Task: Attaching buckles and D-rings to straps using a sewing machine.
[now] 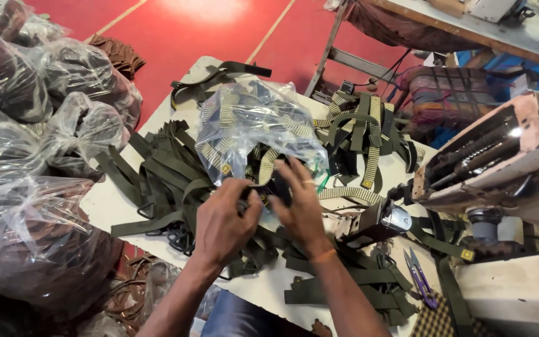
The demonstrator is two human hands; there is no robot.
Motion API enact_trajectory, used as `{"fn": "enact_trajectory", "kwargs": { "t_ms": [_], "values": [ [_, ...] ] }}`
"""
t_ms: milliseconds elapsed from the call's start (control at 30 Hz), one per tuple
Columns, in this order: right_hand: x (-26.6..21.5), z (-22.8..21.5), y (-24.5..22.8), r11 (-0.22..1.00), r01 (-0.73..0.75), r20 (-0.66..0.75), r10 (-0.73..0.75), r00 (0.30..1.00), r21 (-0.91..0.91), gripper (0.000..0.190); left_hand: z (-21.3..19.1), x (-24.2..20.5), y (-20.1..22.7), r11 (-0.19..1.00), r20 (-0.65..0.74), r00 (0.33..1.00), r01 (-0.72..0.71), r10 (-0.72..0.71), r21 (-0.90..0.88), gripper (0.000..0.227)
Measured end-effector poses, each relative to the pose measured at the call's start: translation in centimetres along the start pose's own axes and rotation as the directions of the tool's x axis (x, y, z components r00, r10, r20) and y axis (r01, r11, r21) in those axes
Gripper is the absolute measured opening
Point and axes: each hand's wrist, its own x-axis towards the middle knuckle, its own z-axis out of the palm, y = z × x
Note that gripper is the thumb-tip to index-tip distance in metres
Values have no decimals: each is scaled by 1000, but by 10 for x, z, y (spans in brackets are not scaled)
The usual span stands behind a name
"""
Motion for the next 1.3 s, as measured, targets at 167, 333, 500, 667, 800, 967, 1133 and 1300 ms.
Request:
{"fn": "enact_trajectory", "kwargs": {
  "t_ms": [167,333,500,667,800,967,1133,1300],
  "values": [
    [12,36,29,982,140,1,-142,990,130,52,-43,-13,30,935,-80,948,-318,308,-159,28],
    [31,22,4,968,177,-8,-178,984,179,55,-75,-26,35,943,-179,955,-271,239,-190,19],
    [29,27,21,987,134,54,-139,989,84,65,-64,-32,20,959,-231,954,-230,189,-166,12],
    [19,25,22,997,69,-94,-66,993,34,45,-69,-19,30,979,-105,978,171,-183,-111,17],
    [12,30,28,982,184,-150,-176,973,40,22,-65,2,12,1000,-113,994,11,-10,1,39],
    [13,23,18,969,247,-124,-243,962,16,12,-39,8,17,864,234,950,-290,207,412,59],
    [-12,28,4,976,210,-311,-218,925,-61,9,55,8,-100,711,353,919,-365,173,601,27],
    [-26,55,31,933,-292,-37,306,951,212,44,69,8,-112,787,404,915,-254,6,563,20]
  ]
}}
